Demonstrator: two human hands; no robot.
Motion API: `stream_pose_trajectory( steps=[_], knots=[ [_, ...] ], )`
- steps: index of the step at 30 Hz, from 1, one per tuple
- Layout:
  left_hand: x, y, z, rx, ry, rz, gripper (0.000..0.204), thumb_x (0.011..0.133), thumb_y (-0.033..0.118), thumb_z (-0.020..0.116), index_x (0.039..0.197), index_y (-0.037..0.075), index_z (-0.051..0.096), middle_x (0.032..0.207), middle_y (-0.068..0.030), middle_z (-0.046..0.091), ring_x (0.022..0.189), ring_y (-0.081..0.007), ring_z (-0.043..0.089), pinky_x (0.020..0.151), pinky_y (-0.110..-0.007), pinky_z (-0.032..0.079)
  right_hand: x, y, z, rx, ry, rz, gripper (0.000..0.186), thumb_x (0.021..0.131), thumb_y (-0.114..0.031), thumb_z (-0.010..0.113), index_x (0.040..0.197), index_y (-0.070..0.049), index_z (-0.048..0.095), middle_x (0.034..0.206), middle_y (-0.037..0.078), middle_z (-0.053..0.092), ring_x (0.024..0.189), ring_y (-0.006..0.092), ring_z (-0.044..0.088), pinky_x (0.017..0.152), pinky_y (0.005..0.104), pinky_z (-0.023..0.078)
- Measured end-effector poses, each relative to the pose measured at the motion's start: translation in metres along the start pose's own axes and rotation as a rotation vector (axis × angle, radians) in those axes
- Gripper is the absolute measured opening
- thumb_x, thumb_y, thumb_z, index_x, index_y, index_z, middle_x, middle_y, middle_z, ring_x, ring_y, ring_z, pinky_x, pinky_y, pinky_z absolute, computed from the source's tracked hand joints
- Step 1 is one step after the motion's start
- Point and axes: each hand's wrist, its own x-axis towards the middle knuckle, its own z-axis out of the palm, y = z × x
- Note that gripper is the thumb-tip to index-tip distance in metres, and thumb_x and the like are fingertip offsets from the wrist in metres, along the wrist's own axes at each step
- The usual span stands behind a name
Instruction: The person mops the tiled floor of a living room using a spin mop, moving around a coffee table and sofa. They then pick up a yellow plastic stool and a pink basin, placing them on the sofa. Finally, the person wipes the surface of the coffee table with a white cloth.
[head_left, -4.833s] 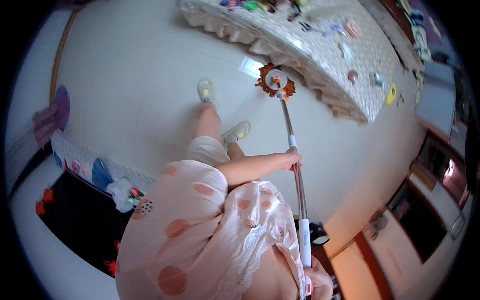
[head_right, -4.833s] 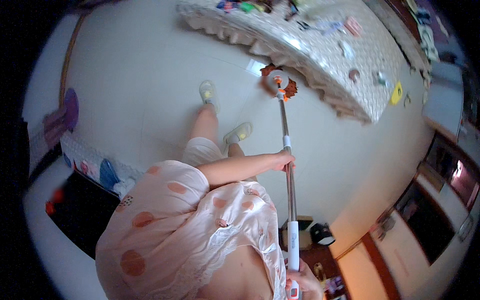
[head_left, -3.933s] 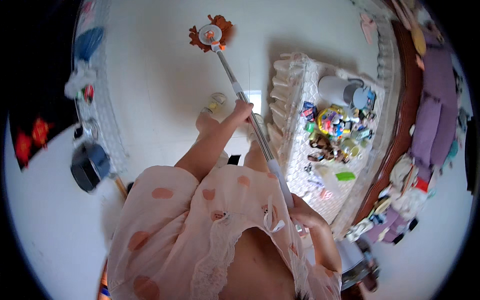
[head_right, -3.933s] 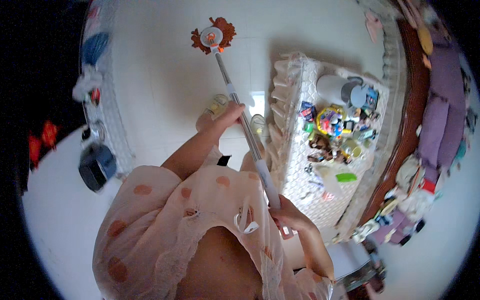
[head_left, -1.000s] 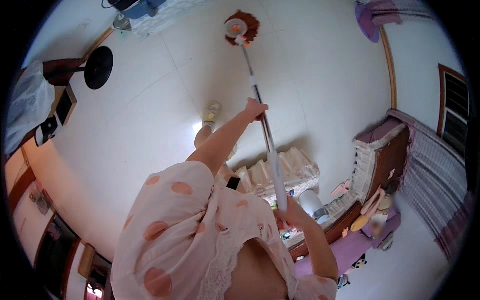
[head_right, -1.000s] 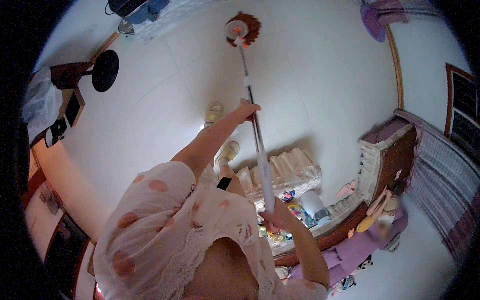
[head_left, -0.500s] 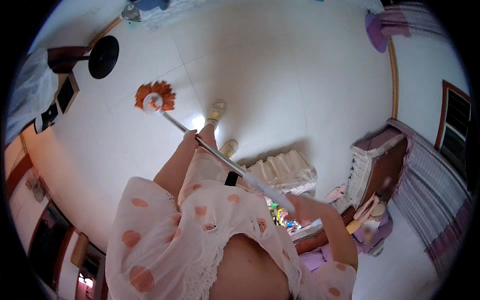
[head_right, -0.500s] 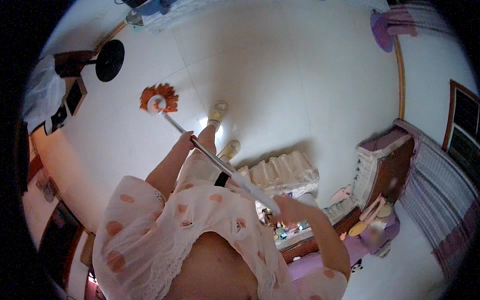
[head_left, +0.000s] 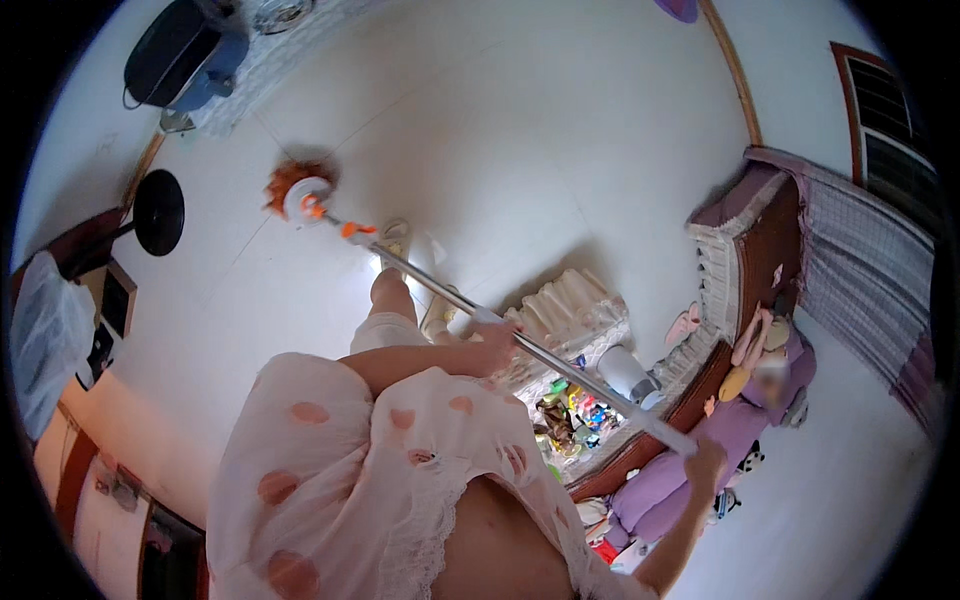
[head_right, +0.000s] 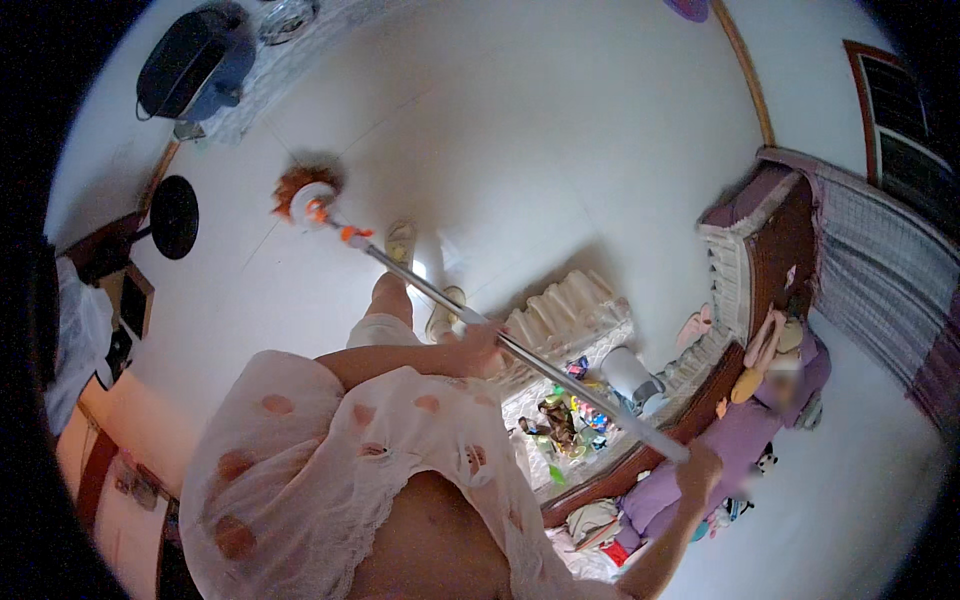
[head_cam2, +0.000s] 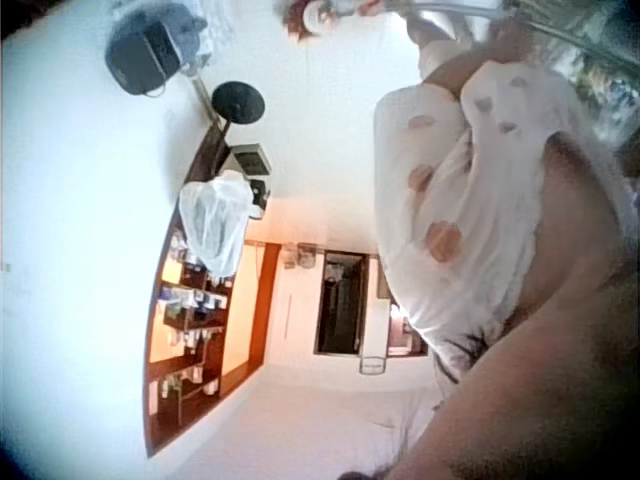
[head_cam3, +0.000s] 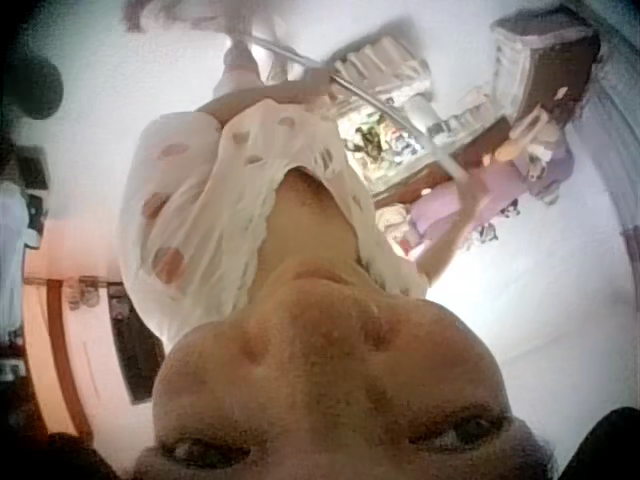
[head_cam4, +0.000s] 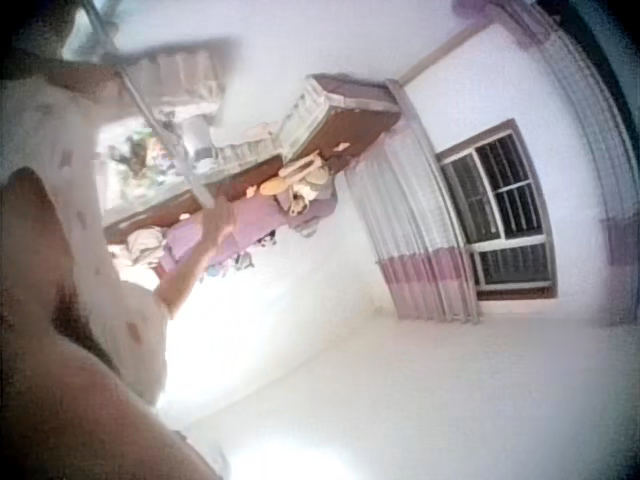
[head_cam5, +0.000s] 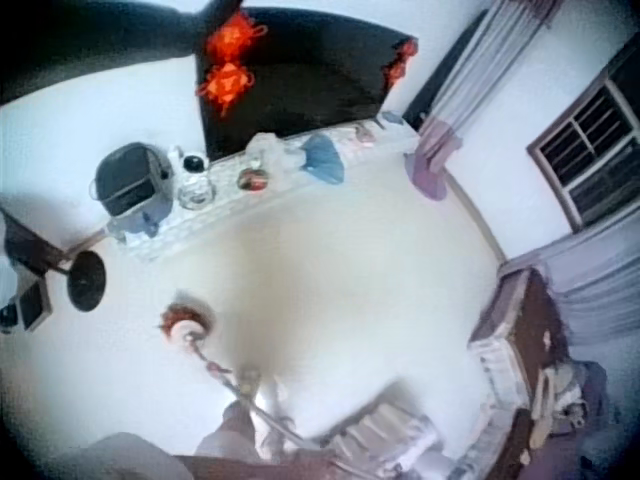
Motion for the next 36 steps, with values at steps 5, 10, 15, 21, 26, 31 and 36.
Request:
stream_pose_trajectory(
  steps=[5,10,15,21,26,31,36],
  knots=[
    [-0.030,0.000,0.073,0.124,-0.072,-0.130,0.007,0.077,0.002,0.048,0.082,-0.002,0.044,0.065,-0.0146,0.050,0.049,-0.0241,0.052,0.040,-0.037,0.046,-0.114,0.027,-0.008,0.096,-0.367,0.149,0.025,0.060,-0.015,0.065,0.082,-0.006,0.059,0.074,0.017,0.061,0.070,0.0360,0.058,0.063,0.0431,0.045],
    [-0.049,0.001,0.102,0.213,0.110,-0.071,0.010,0.075,-0.002,0.049,0.083,-0.004,0.043,0.063,-0.0144,0.048,0.045,-0.0231,0.050,0.037,-0.036,0.045,-0.108,-0.116,-0.030,1.475,-1.119,0.405,0.029,0.075,-0.021,0.067,0.094,-0.003,0.053,0.070,0.002,0.054,0.050,0.0058,0.048,0.040,0.0207,0.037],
    [-0.014,0.053,0.121,0.346,-0.054,0.019,0.020,0.078,0.007,0.052,0.086,-0.003,0.038,0.061,-0.0127,0.048,0.049,-0.0239,0.053,0.042,-0.040,0.050,-0.043,-0.162,-0.019,1.614,-1.034,0.283,0.022,0.075,-0.014,0.065,0.088,-0.002,0.051,0.061,0.001,0.051,0.045,0.0076,0.047,0.037,0.0216,0.035],
    [0.037,0.202,0.176,0.399,-0.277,0.271,0.037,0.085,0.028,0.053,0.100,0.000,0.032,0.084,-0.0153,0.050,0.066,-0.0257,0.059,0.053,-0.038,0.053,0.136,-0.219,-0.039,1.798,-0.995,0.122,0.023,0.075,-0.020,0.063,0.084,-0.004,0.049,0.051,0.002,0.047,0.034,0.0124,0.043,0.032,0.0261,0.035],
    [0.023,0.261,0.109,0.045,-0.350,0.372,0.043,0.085,0.032,0.052,0.113,0.006,0.034,0.102,-0.0133,0.050,0.085,-0.0263,0.059,0.074,-0.036,0.051,0.365,-0.265,-0.065,1.680,-0.874,-0.115,0.019,0.079,-0.022,0.056,0.067,-0.009,0.048,0.053,0.001,0.046,0.043,0.0114,0.045,0.038,0.0250,0.038],
    [0.049,0.249,0.010,-0.254,0.029,0.451,0.036,0.087,0.028,0.050,0.111,0.005,0.039,0.105,-0.0136,0.051,0.094,-0.0258,0.054,0.078,-0.036,0.049,0.509,-0.333,-0.180,1.540,-0.834,-0.480,0.029,0.079,-0.018,0.054,0.054,-0.007,0.048,0.049,0.006,0.048,0.047,0.0151,0.046,0.046,0.0273,0.037],
    [0.056,0.245,0.003,-0.351,-0.096,0.415,0.029,0.088,0.026,0.048,0.106,0.005,0.041,0.099,-0.0105,0.053,0.084,-0.0213,0.057,0.071,-0.032,0.051,0.472,-0.349,-0.182,1.479,-0.901,-0.452,0.022,0.078,-0.016,0.056,0.061,-0.008,0.045,0.050,0.004,0.046,0.046,0.0141,0.045,0.047,0.0275,0.040]
  ],
)
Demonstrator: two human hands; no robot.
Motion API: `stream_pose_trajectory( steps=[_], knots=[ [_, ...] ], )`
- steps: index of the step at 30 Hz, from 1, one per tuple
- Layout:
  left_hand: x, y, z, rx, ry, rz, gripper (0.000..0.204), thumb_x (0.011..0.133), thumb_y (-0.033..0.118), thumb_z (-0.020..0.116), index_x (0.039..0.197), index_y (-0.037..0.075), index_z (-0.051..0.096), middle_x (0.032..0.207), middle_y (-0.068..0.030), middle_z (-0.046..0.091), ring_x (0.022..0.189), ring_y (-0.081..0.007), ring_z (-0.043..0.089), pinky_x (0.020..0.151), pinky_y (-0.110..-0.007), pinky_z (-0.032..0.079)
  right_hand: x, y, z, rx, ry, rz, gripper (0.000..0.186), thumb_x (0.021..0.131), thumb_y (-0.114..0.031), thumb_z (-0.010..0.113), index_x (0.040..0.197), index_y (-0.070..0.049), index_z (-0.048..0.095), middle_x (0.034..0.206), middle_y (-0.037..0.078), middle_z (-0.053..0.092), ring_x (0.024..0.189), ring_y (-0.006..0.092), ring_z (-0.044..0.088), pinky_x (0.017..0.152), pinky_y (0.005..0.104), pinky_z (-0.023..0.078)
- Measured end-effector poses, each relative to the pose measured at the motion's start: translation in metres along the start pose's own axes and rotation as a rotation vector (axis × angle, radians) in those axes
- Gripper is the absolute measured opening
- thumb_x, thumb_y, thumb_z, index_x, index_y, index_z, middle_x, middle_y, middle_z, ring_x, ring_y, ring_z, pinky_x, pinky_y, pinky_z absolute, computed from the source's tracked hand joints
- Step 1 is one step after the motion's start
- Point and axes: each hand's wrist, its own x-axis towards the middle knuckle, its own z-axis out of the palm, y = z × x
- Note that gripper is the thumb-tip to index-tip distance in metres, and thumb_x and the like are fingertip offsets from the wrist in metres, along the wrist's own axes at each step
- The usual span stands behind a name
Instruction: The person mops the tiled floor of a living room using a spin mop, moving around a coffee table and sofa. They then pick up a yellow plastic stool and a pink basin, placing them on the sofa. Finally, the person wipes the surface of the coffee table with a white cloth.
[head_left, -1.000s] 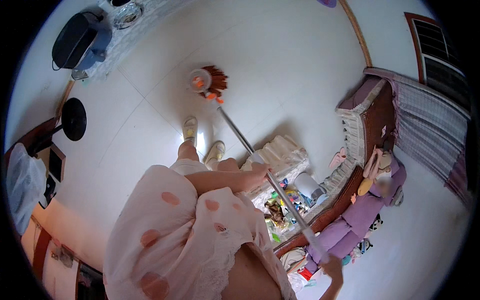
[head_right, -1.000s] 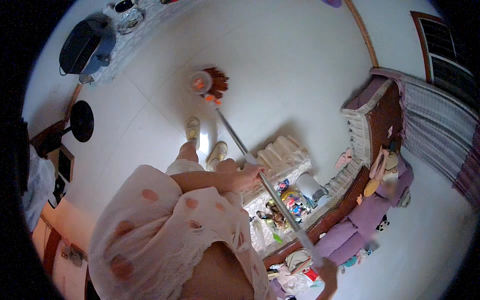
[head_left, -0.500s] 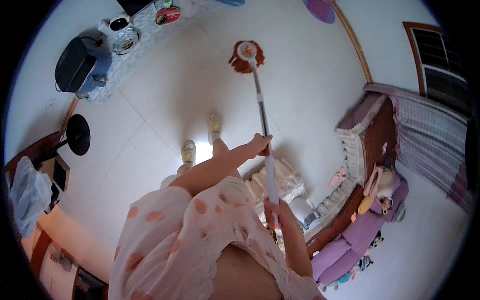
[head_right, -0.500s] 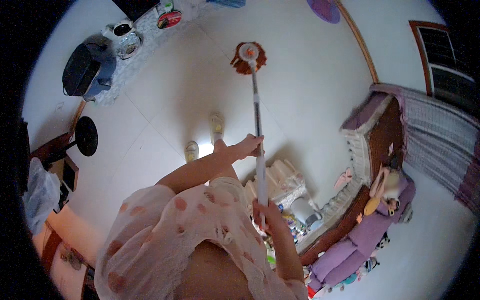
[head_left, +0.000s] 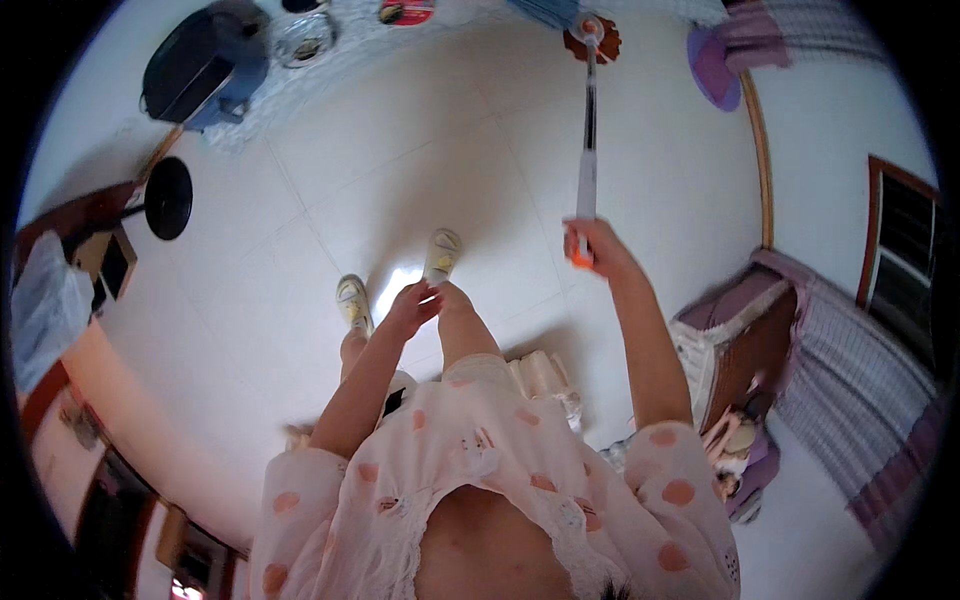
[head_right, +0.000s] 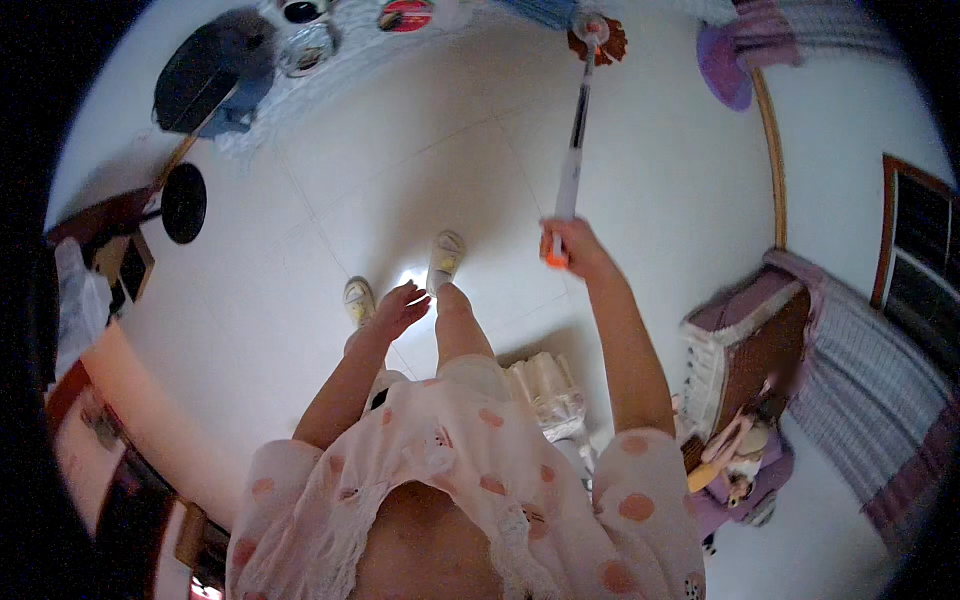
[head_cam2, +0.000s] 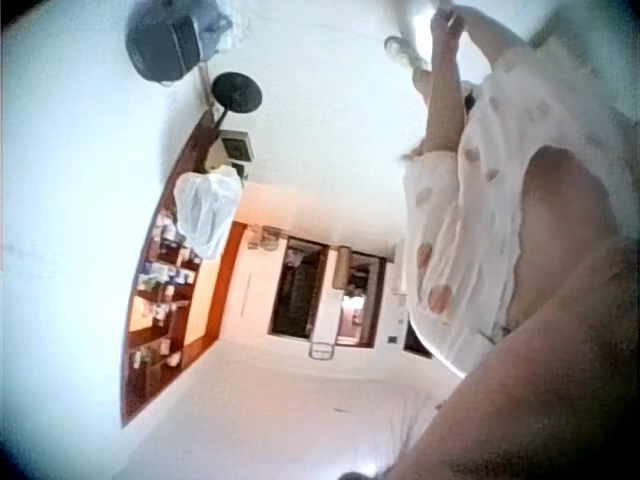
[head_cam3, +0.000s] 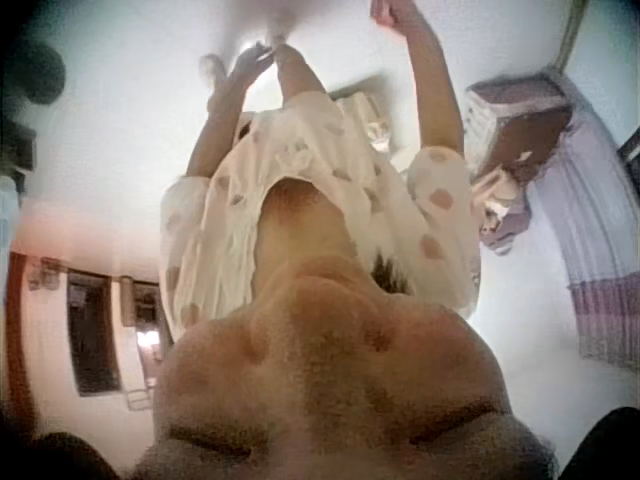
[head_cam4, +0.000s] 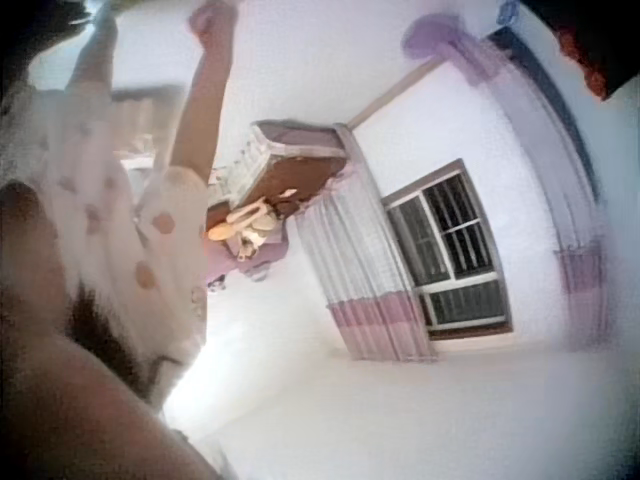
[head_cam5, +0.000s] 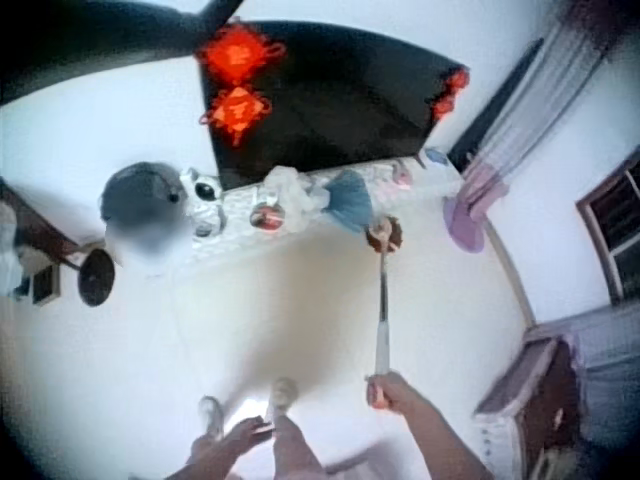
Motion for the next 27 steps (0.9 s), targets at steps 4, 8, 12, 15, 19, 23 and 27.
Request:
stream_pose_trajectory(
  steps=[4,8,12,15,19,23,27],
  knots=[
    [0.013,0.020,0.063,0.006,-0.175,-0.035,0.036,0.086,0.033,0.051,0.108,0.007,0.040,0.104,-0.0125,0.052,0.090,-0.0244,0.057,0.074,-0.034,0.051,-0.083,0.036,0.062,-0.102,0.084,0.082,0.019,0.077,-0.015,0.057,0.065,-0.006,0.044,0.050,0.004,0.045,0.043,0.0149,0.045,0.041,0.0281,0.039],
    [0.013,0.054,0.135,0.007,-0.361,-0.070,0.047,0.087,0.042,0.045,0.107,0.000,0.037,0.100,-0.0154,0.049,0.087,-0.0272,0.057,0.077,-0.037,0.050,-0.171,0.061,0.110,-0.145,-0.007,0.275,0.019,0.075,-0.014,0.059,0.082,-0.004,0.045,0.059,0.005,0.050,0.045,0.0142,0.049,0.040,0.0282,0.042],
    [0.021,0.091,0.123,-0.284,-0.209,0.082,0.031,0.087,0.028,0.050,0.094,-0.001,0.041,0.084,-0.0120,0.047,0.066,-0.0251,0.055,0.061,-0.039,0.052,-0.232,0.076,0.182,-0.355,0.025,0.336,0.031,0.075,-0.013,0.059,0.097,0.002,0.043,0.064,0.005,0.052,0.046,0.0121,0.049,0.040,0.0246,0.042],
    [0.020,0.111,0.046,-0.331,-0.223,0.089,0.020,0.086,0.017,0.053,0.084,0.000,0.042,0.065,-0.0080,0.045,0.055,-0.0219,0.051,0.051,-0.038,0.049,-0.247,0.070,0.231,-0.437,-0.095,0.448,0.038,0.075,-0.013,0.060,0.103,0.004,0.040,0.067,0.006,0.053,0.049,0.0113,0.051,0.043,0.0239,0.043],
    [-0.048,0.117,-0.062,-0.303,-0.265,0.128,0.016,0.085,0.013,0.052,0.080,0.000,0.043,0.062,-0.0082,0.047,0.055,-0.0223,0.050,0.055,-0.038,0.050,-0.256,0.076,0.314,-0.763,-0.191,0.509,0.042,0.076,-0.015,0.061,0.105,0.005,0.038,0.068,0.007,0.054,0.051,0.0113,0.053,0.044,0.0244,0.044],
    [-0.127,0.093,-0.166,-0.426,-0.245,0.201,0.014,0.083,0.013,0.051,0.077,0.001,0.047,0.062,-0.0095,0.051,0.059,-0.0249,0.055,0.060,-0.039,0.050,-0.269,0.082,0.381,-1.019,-0.321,0.647,0.048,0.075,-0.019,0.061,0.110,0.003,0.037,0.076,0.007,0.054,0.063,0.0117,0.053,0.051,0.0243,0.045],
    [-0.143,0.059,-0.279,-0.513,-0.072,0.204,0.015,0.082,0.016,0.051,0.073,0.004,0.049,0.062,-0.0096,0.052,0.060,-0.0246,0.057,0.058,-0.039,0.050,-0.254,0.101,0.429,-1.067,-0.501,0.732,0.047,0.076,-0.019,0.059,0.110,0.002,0.035,0.073,0.006,0.053,0.055,0.0106,0.053,0.045,0.0242,0.045]
  ],
)
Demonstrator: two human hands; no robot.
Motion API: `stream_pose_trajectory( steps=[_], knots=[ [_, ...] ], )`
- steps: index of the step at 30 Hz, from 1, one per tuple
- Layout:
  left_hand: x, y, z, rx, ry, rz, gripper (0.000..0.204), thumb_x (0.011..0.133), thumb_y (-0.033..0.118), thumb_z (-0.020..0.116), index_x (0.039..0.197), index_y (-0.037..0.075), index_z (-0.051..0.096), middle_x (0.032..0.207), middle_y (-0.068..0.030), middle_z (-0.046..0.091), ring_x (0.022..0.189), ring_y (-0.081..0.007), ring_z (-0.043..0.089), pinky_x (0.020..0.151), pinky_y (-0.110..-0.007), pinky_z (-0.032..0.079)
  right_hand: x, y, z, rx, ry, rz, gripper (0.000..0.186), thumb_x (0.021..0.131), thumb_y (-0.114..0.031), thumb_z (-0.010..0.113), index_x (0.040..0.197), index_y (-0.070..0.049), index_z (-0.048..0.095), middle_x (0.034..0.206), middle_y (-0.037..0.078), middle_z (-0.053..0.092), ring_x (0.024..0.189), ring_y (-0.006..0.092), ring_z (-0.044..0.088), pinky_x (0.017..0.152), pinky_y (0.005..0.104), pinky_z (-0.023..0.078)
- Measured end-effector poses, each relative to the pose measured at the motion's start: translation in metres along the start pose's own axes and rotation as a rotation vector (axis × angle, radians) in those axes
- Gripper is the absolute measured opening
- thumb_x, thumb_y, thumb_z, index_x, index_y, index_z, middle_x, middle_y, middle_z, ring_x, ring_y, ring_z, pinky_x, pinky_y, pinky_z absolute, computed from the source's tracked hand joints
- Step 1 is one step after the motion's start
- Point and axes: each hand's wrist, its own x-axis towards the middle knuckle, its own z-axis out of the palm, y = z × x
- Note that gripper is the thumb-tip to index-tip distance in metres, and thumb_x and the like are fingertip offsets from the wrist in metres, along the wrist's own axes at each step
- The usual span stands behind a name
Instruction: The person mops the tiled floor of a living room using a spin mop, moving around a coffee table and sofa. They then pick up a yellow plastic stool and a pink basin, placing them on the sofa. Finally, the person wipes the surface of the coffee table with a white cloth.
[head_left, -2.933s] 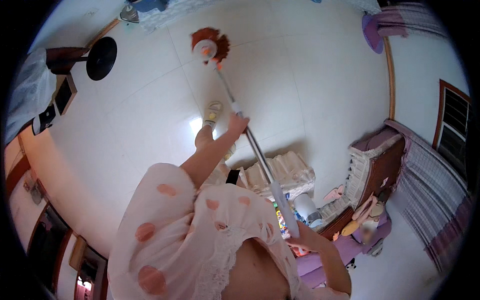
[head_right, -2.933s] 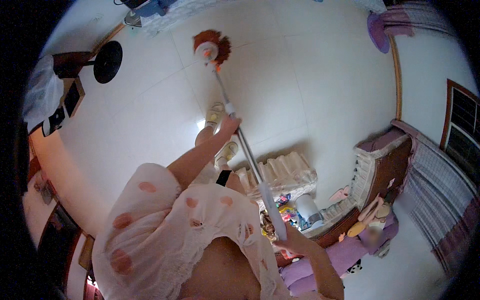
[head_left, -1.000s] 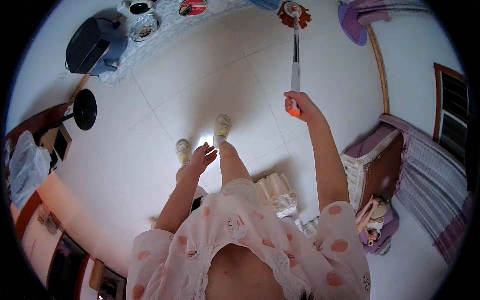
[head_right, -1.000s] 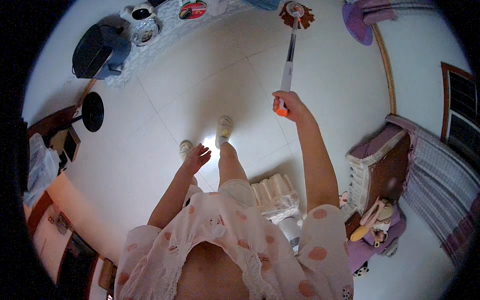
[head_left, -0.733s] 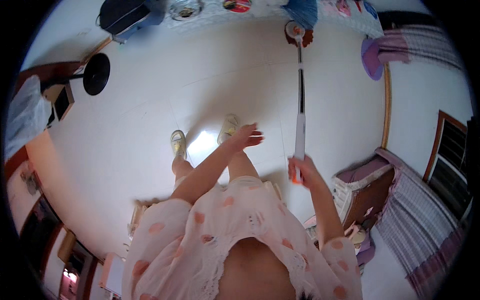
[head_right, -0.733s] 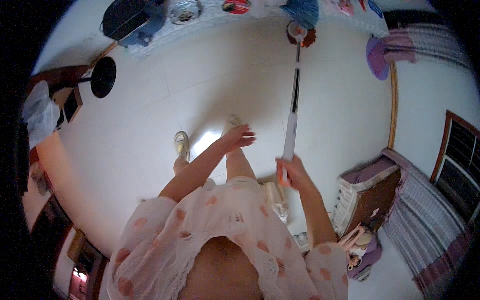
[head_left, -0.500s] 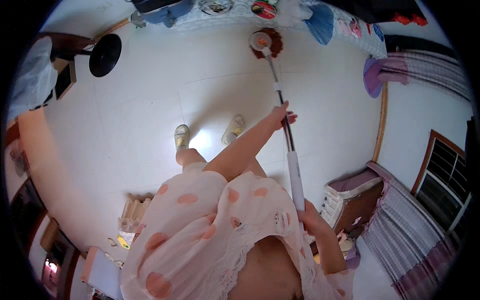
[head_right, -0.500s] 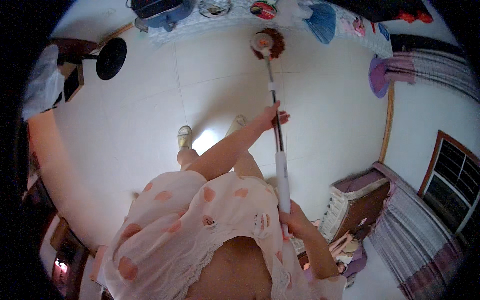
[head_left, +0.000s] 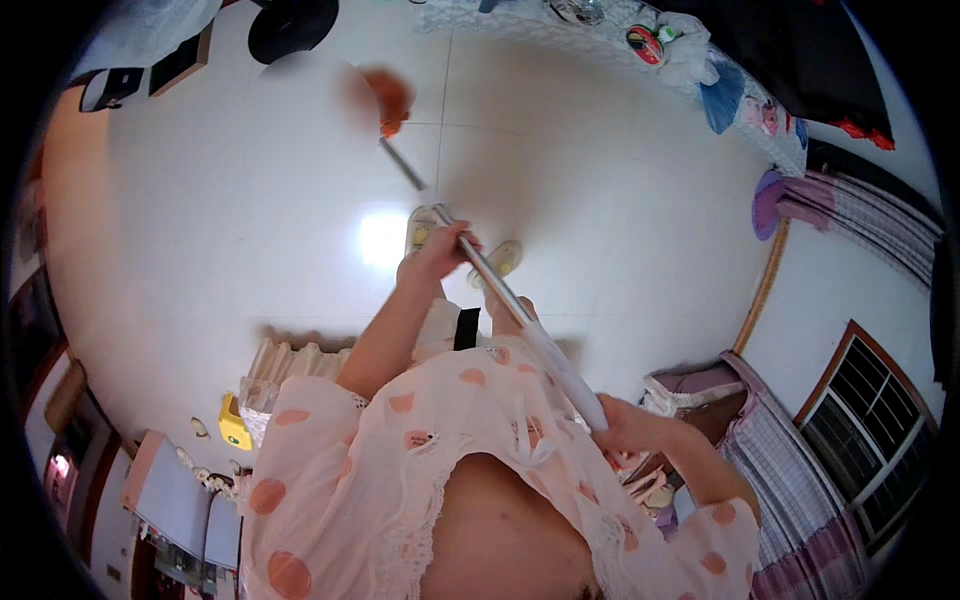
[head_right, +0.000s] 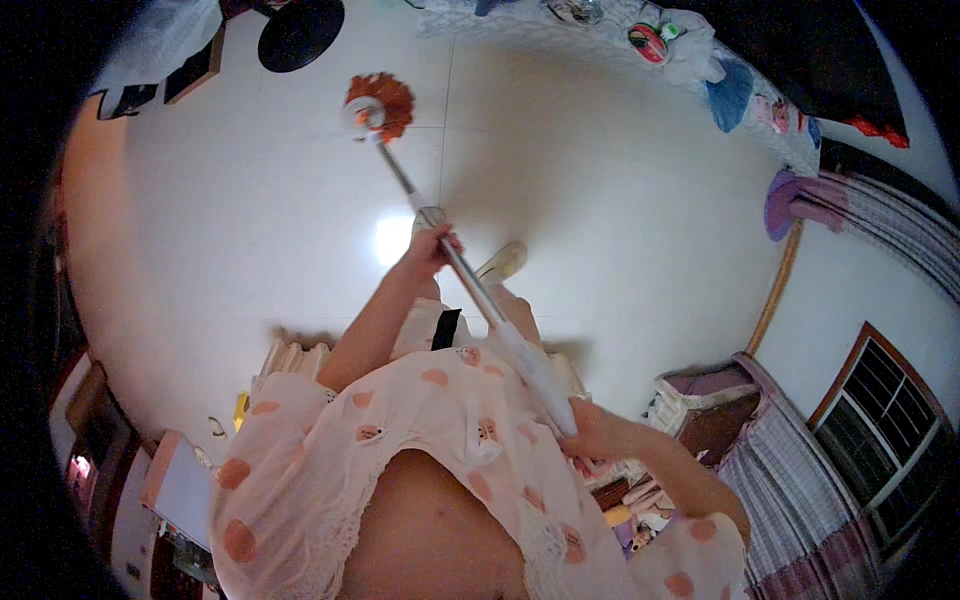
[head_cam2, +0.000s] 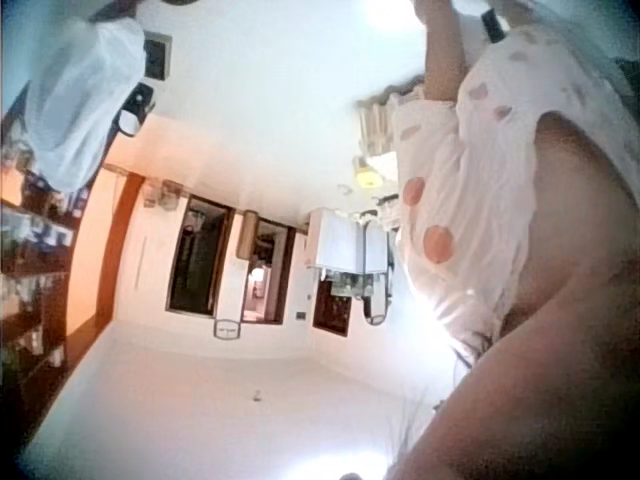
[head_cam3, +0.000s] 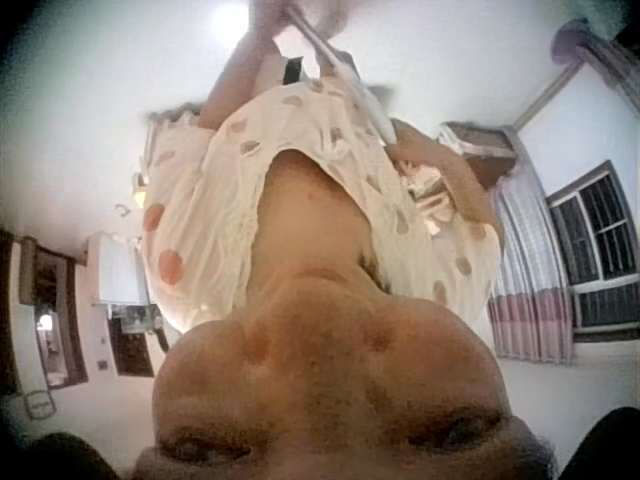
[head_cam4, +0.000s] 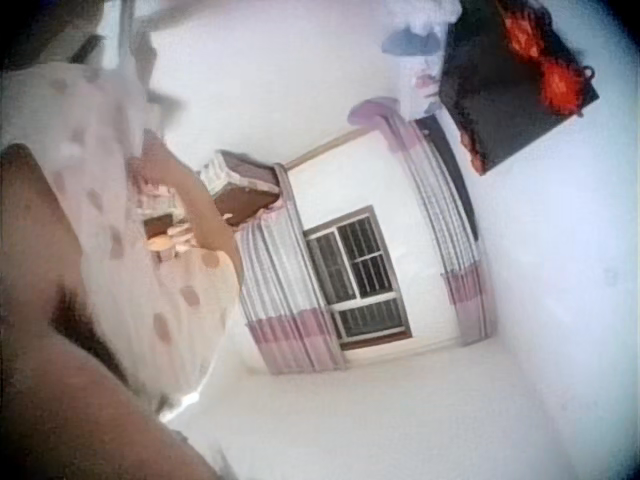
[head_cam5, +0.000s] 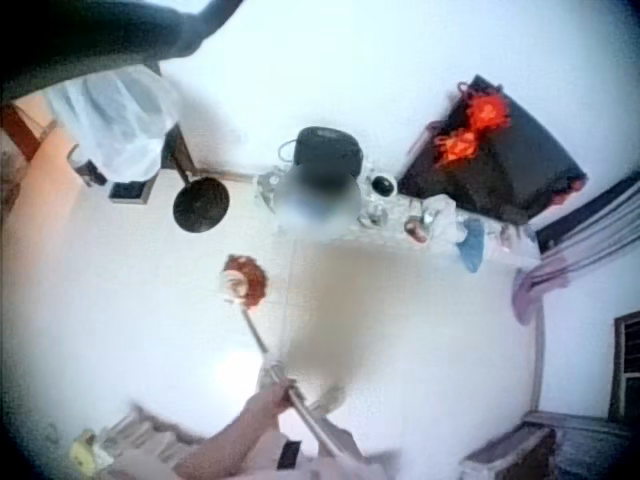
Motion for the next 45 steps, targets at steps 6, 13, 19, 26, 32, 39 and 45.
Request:
stream_pose_trajectory(
  steps=[6,13,19,26,32,39,45],
  knots=[
    [0.001,0.115,-0.146,-0.498,0.433,0.142,0.020,0.084,0.011,0.047,0.067,0.010,0.037,0.049,-0.0020,0.039,0.041,-0.0147,0.040,0.041,-0.032,0.041,0.074,-0.040,0.000,0.072,-0.113,-0.257,0.032,0.074,-0.016,0.059,0.097,-0.002,0.043,0.065,0.004,0.050,0.046,0.0092,0.049,0.039,0.0246,0.042],
    [-0.024,-0.001,-0.141,-0.351,0.510,0.288,0.011,0.086,0.013,0.043,0.077,0.007,0.040,0.048,-0.0069,0.037,0.039,-0.0214,0.039,0.038,-0.037,0.038,0.130,0.148,0.012,-0.517,0.757,-0.502,0.019,0.068,-0.011,0.062,0.081,-0.001,0.052,0.072,0.011,0.059,0.062,0.0243,0.058,0.058,0.0348,0.045],
    [-0.035,-0.219,-0.056,0.146,0.493,0.132,0.009,0.078,0.008,0.045,0.076,-0.001,0.044,0.067,-0.0120,0.050,0.053,-0.0256,0.052,0.044,-0.040,0.045,0.131,0.376,0.080,-0.581,1.712,0.127,0.006,0.064,-0.002,0.055,0.070,-0.004,0.055,0.074,0.015,0.058,0.072,0.0354,0.055,0.063,0.0415,0.043],
    [-0.089,-0.457,-0.007,0.328,0.202,-0.485,0.007,0.073,0.001,0.055,0.069,0.002,0.049,0.065,-0.0107,0.049,0.059,-0.0213,0.053,0.047,-0.036,0.046,0.000,0.507,0.274,-0.258,1.510,0.798,0.014,0.067,-0.012,0.062,0.081,-0.009,0.061,0.079,0.010,0.063,0.071,0.0284,0.060,0.059,0.0378,0.047],
    [-0.018,-0.434,-0.002,0.814,-0.328,-0.132,0.008,0.074,0.001,0.054,0.075,0.002,0.046,0.065,-0.0103,0.050,0.056,-0.0233,0.054,0.051,-0.038,0.050,-0.015,0.325,0.303,-0.249,1.334,0.411,0.036,0.061,-0.009,0.068,0.095,-0.011,0.057,0.079,0.012,0.062,0.069,0.0315,0.060,0.060,0.0394,0.047],
    [-0.072,-0.283,0.005,0.121,-0.173,-0.406,0.004,0.082,0.002,0.049,0.080,0.000,0.046,0.072,-0.0124,0.051,0.066,-0.0242,0.054,0.060,-0.041,0.050,-0.044,0.197,0.288,-0.544,1.141,0.188,0.058,0.061,-0.010,0.070,0.114,-0.006,0.046,0.078,0.016,0.059,0.068,0.0330,0.059,0.058,0.0411,0.046],
    [-0.135,-0.124,-0.125,0.107,-0.253,-0.297,0.011,0.081,0.012,0.051,0.075,0.004,0.052,0.075,-0.0117,0.054,0.072,-0.0244,0.055,0.077,-0.041,0.047,-0.029,0.094,0.297,-0.703,1.024,0.012,0.051,0.062,-0.006,0.068,0.109,-0.003,0.049,0.076,0.016,0.058,0.066,0.0345,0.057,0.056,0.0425,0.043]
  ],
)
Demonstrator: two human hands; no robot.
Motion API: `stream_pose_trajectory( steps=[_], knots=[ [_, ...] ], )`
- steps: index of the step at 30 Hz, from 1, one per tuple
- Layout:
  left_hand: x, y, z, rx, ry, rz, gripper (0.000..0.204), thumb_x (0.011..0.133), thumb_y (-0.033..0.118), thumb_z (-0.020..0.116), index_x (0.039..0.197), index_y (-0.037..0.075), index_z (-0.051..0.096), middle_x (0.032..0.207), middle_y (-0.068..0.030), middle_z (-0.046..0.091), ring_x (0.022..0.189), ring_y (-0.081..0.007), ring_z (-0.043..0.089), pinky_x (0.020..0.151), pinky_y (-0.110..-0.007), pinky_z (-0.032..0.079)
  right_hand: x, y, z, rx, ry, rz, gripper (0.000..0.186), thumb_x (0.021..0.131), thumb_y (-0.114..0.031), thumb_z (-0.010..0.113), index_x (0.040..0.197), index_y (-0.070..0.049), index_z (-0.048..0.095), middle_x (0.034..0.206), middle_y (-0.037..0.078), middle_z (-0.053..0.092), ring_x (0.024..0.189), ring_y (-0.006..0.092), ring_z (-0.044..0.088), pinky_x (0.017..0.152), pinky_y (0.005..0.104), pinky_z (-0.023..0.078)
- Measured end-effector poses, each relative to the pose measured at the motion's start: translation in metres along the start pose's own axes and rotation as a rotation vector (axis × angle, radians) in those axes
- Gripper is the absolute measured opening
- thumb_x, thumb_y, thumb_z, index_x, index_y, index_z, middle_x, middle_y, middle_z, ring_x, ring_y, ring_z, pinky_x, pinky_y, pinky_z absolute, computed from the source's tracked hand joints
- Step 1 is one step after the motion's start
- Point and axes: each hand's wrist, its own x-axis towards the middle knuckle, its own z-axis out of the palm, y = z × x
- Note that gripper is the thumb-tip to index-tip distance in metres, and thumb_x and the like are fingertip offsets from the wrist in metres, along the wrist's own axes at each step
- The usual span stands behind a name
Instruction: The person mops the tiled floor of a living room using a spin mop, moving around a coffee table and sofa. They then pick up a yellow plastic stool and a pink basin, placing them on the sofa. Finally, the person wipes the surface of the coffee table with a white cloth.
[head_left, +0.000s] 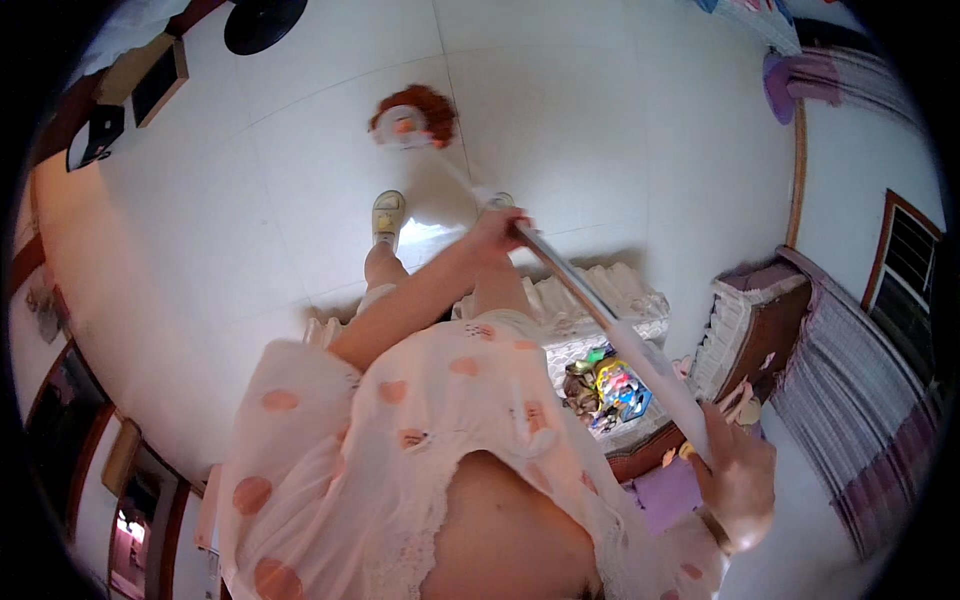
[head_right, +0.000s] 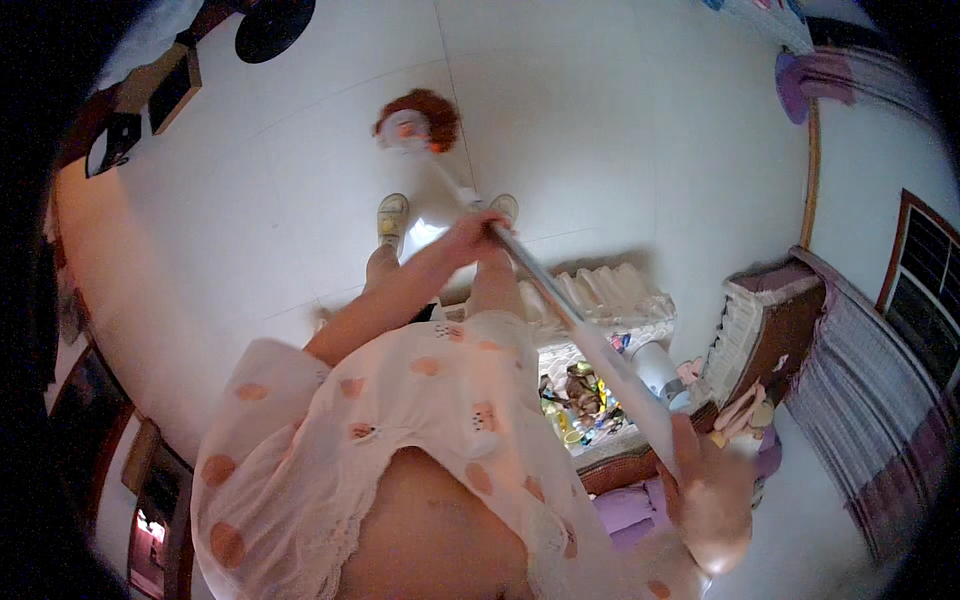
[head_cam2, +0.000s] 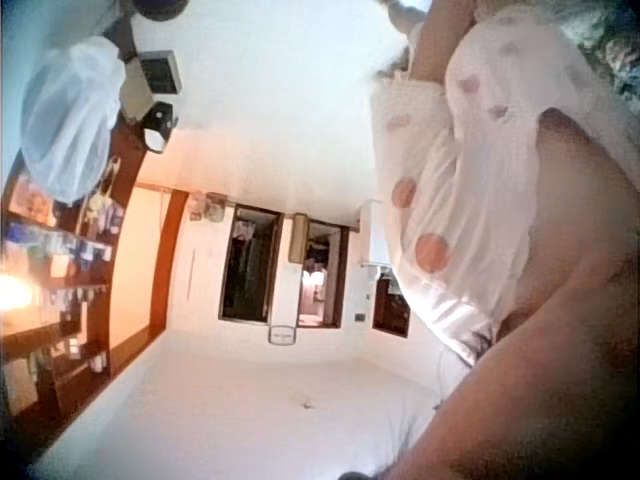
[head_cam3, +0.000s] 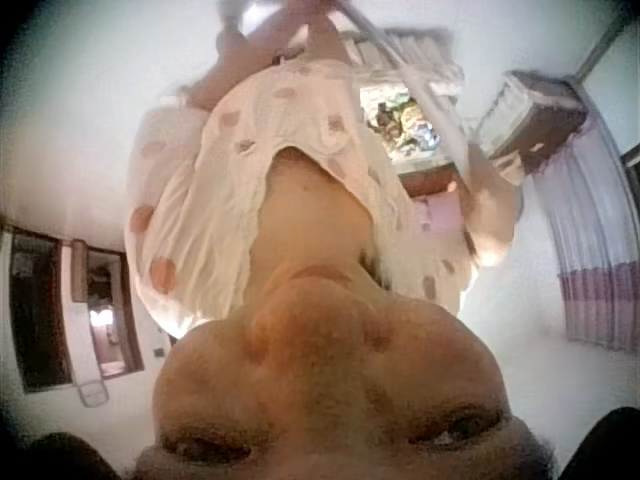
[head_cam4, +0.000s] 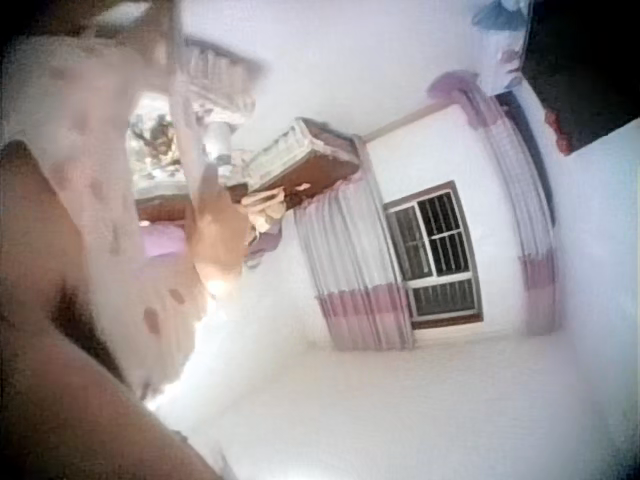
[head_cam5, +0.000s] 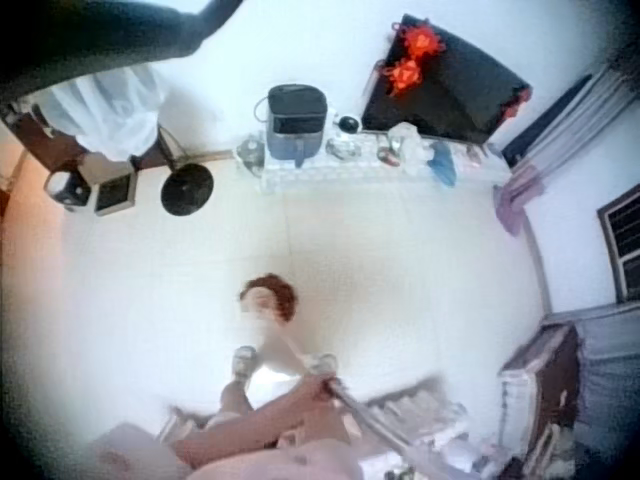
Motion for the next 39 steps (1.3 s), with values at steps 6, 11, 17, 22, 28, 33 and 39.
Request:
stream_pose_trajectory(
  steps=[6,11,17,22,28,33,39],
  knots=[
    [-0.057,0.126,-0.162,0.071,0.670,0.257,0.011,0.081,0.017,0.047,0.078,0.006,0.048,0.063,-0.0100,0.051,0.059,-0.0221,0.052,0.055,-0.033,0.047,0.073,-0.060,0.062,0.114,0.045,-0.183,0.035,0.066,-0.009,0.066,0.098,-0.006,0.051,0.075,0.014,0.059,0.072,0.0324,0.058,0.061,0.0411,0.043],
    [-0.035,0.090,-0.142,0.096,0.887,0.383,0.013,0.083,0.014,0.040,0.075,0.005,0.045,0.057,-0.0108,0.049,0.056,-0.0241,0.052,0.053,-0.036,0.046,0.079,0.011,0.158,0.406,0.194,-0.029,0.019,0.068,-0.006,0.061,0.087,-0.007,0.057,0.076,0.014,0.060,0.071,0.0328,0.058,0.061,0.0419,0.043],
    [0.010,-0.073,-0.062,0.360,0.912,0.312,0.011,0.083,0.010,0.043,0.076,0.002,0.043,0.065,-0.0113,0.052,0.051,-0.0240,0.053,0.048,-0.037,0.045,0.008,0.127,0.301,0.132,0.485,0.538,0.008,0.066,-0.003,0.054,0.072,-0.007,0.054,0.069,0.013,0.056,0.071,0.0331,0.054,0.062,0.0431,0.042],
    [0.030,-0.233,-0.053,1.021,0.599,-0.390,0.022,0.078,0.022,0.056,0.091,0.005,0.054,0.083,-0.0125,0.059,0.072,-0.0240,0.058,0.065,-0.037,0.046,-0.152,0.182,0.364,0.213,0.123,0.947,0.014,0.068,-0.019,0.058,0.073,-0.006,0.058,0.073,0.013,0.059,0.073,0.0337,0.055,0.064,0.0434,0.042],
    [0.047,-0.349,0.043,0.655,0.474,-0.526,0.019,0.077,0.003,0.053,0.085,-0.003,0.038,0.069,-0.0096,0.049,0.062,-0.0183,0.055,0.054,-0.037,0.055,-0.272,0.147,0.346,0.677,-0.483,1.054,0.033,0.057,-0.018,0.074,0.083,-0.004,0.061,0.080,0.013,0.062,0.078,0.0307,0.059,0.068,0.0413,0.045],
    [0.101,-0.375,0.052,0.750,0.585,-0.449,0.013,0.077,0.007,0.056,0.071,0.003,0.045,0.059,-0.0091,0.049,0.049,-0.0204,0.052,0.040,-0.034,0.046,-0.141,0.108,0.325,1.896,-0.566,0.653,0.038,0.071,-0.020,0.068,0.100,-0.001,0.051,0.074,0.002,0.055,0.055,0.0075,0.049,0.044,0.0230,0.041],
    [0.228,-0.281,0.095,0.842,0.169,-0.245,0.025,0.078,0.011,0.054,0.055,0.001,0.048,0.050,-0.0127,0.050,0.041,-0.0249,0.053,0.033,-0.036,0.041,0.001,0.146,0.314,1.630,-0.386,0.465,0.027,0.070,-0.013,0.070,0.082,-0.002,0.049,0.061,0.002,0.052,0.047,0.0079,0.050,0.038,0.0228,0.038]
  ],
)
